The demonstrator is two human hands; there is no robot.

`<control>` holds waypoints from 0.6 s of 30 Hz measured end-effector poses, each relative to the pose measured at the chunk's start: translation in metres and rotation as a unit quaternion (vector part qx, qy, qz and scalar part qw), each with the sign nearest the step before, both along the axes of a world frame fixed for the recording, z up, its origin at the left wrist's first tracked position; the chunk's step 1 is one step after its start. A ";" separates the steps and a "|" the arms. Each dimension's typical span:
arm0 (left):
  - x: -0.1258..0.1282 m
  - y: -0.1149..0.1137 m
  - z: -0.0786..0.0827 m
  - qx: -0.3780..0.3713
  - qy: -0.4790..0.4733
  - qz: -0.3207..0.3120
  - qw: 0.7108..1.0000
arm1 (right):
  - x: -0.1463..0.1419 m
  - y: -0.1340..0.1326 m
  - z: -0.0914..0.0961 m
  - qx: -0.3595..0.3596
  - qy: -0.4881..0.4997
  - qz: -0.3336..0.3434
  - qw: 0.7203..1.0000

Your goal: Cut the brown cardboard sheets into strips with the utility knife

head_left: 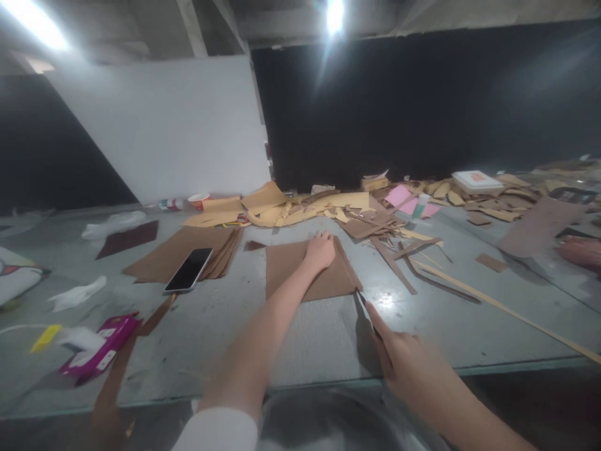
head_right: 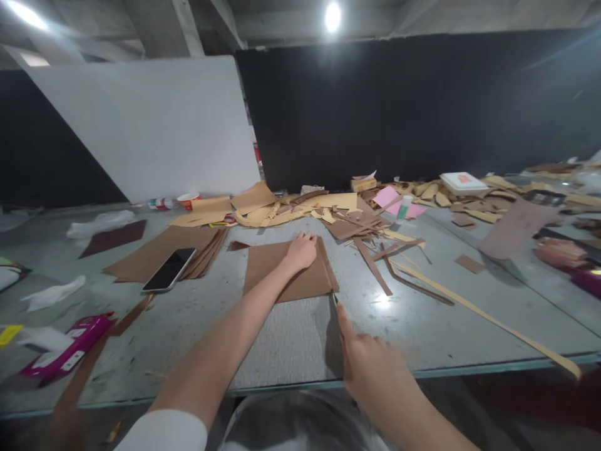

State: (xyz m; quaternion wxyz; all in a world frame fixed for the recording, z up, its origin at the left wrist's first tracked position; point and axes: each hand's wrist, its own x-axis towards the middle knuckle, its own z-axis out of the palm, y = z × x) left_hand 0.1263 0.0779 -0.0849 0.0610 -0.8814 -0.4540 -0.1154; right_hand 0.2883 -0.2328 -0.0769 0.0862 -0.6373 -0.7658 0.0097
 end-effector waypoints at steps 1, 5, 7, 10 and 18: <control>0.000 0.000 0.000 0.002 0.001 -0.001 1.000 | 0.002 -0.007 -0.002 0.002 0.015 0.006 1.000; -0.001 0.000 0.000 0.007 -0.002 -0.010 1.000 | 0.011 -0.034 -0.001 0.018 0.084 0.019 0.996; -0.002 0.000 -0.001 0.010 -0.008 -0.013 1.000 | 0.020 -0.041 0.004 0.031 0.109 0.013 0.993; -0.004 -0.001 -0.001 0.015 -0.017 -0.017 1.000 | 0.040 -0.031 0.014 0.062 0.098 -0.020 0.993; -0.007 -0.013 0.009 -0.002 -0.034 0.000 0.999 | 0.087 0.082 0.020 0.119 -0.119 -0.051 0.984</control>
